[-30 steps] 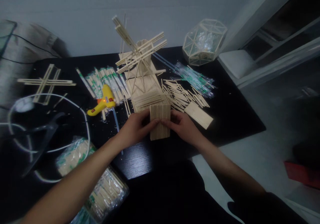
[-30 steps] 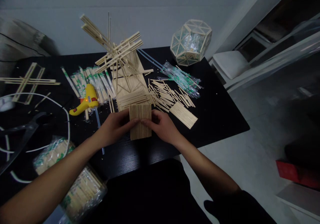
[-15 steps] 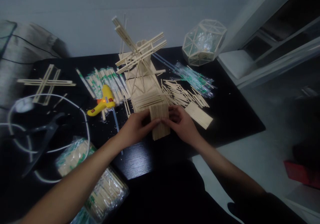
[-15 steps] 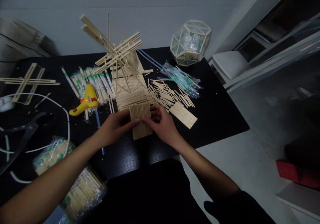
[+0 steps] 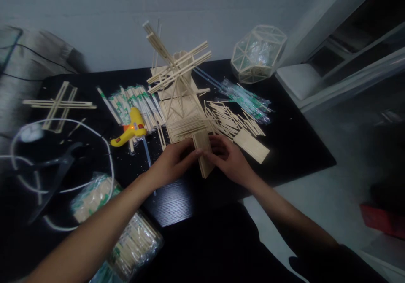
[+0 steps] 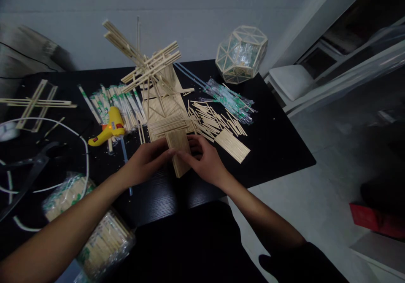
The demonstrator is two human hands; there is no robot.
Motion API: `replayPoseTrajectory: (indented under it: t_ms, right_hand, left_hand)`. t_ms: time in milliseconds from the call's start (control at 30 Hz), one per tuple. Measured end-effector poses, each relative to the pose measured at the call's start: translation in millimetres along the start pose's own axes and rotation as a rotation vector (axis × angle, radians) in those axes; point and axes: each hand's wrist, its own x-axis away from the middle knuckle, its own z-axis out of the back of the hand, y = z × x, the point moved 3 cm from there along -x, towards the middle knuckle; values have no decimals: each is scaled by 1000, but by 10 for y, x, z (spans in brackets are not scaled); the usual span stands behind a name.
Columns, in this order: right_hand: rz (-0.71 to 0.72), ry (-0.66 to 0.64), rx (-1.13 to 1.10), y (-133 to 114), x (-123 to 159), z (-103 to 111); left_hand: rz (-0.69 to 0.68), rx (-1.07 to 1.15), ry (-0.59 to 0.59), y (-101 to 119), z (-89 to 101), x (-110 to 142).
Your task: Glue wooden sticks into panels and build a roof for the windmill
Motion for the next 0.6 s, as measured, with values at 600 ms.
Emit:
replayPoseTrajectory:
  t_ms: [600]
  right_hand:
    - [-36,-108,-84,-75,43,30]
  left_hand:
    - [-8,-21,39,-30,7,-7]
